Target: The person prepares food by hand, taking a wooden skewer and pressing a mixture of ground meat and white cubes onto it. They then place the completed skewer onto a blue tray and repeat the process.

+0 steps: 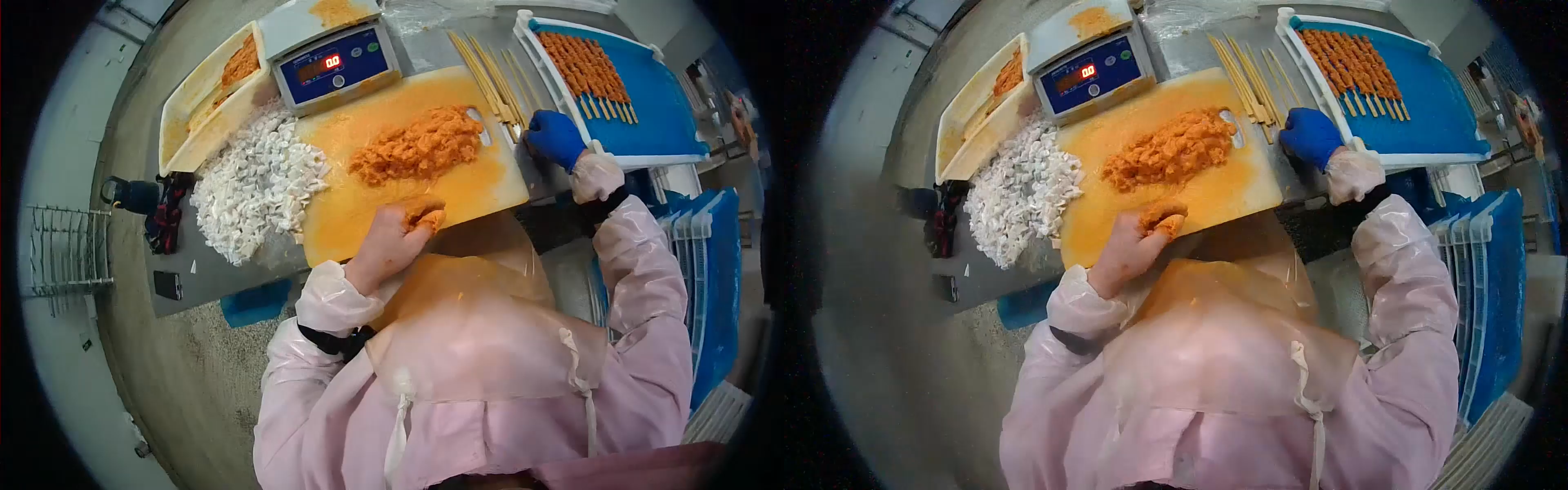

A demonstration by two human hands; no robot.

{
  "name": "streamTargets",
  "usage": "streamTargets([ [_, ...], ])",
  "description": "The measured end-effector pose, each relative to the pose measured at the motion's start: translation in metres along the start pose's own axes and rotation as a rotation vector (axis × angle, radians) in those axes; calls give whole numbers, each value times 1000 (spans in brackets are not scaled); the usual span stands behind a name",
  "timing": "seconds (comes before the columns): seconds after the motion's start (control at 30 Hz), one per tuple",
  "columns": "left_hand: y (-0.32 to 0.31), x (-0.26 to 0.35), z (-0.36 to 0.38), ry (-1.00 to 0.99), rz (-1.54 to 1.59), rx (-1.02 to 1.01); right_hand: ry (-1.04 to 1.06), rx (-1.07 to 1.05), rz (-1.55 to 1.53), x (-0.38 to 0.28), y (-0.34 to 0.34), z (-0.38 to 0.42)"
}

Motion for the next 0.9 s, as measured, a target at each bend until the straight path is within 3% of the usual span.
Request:
streamTargets([
  [0.17, 10, -17, 16, -39, -140, 35, 3, 65, -42, 9, 4, -3],
  [0.3, 21, -29, 13, -120, -327, 182, -36, 7, -248, 15, 2, 2],
  [0.37, 32, -31, 5, -139, -449, 243, 136, 93, -223, 25, 0, 2],
  [0.4, 40, -31, 0, -124, -455, 300, 63, 42, -390, 36, -3, 2],
  [0.5, 62, -39, -17, -125, -534, 407, 1, 46, -500, 33, 1, 22],
  [0.53, 67, -40, -23, -149, -599, 457, 139, 135, -430, 35, -1, 26],
  [0.57, 70, -42, -29, -145, -603, 458, 142, 132, -434, 39, -4, 29],
  [0.67, 72, -44, -48, -49, -789, 412, -42, 42, -820, 22, -12, 63],
  [0.73, 68, -40, -61, 8, -893, 155, -30, 25, -871, 26, -24, 75],
  [0.9, 65, -32, -65, 19, -942, 61, -3, -8, -871, 0, -31, 113],
])
Point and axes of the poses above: each hand's wrist, its own z-axis away from the middle knuckle, its own y-axis out of the back of the hand, x = y × z, the point moved 4 cm from there along -z, towards the middle knuckle, and after that the axes turned 15 degrees about -z, right-handed, at the moved point
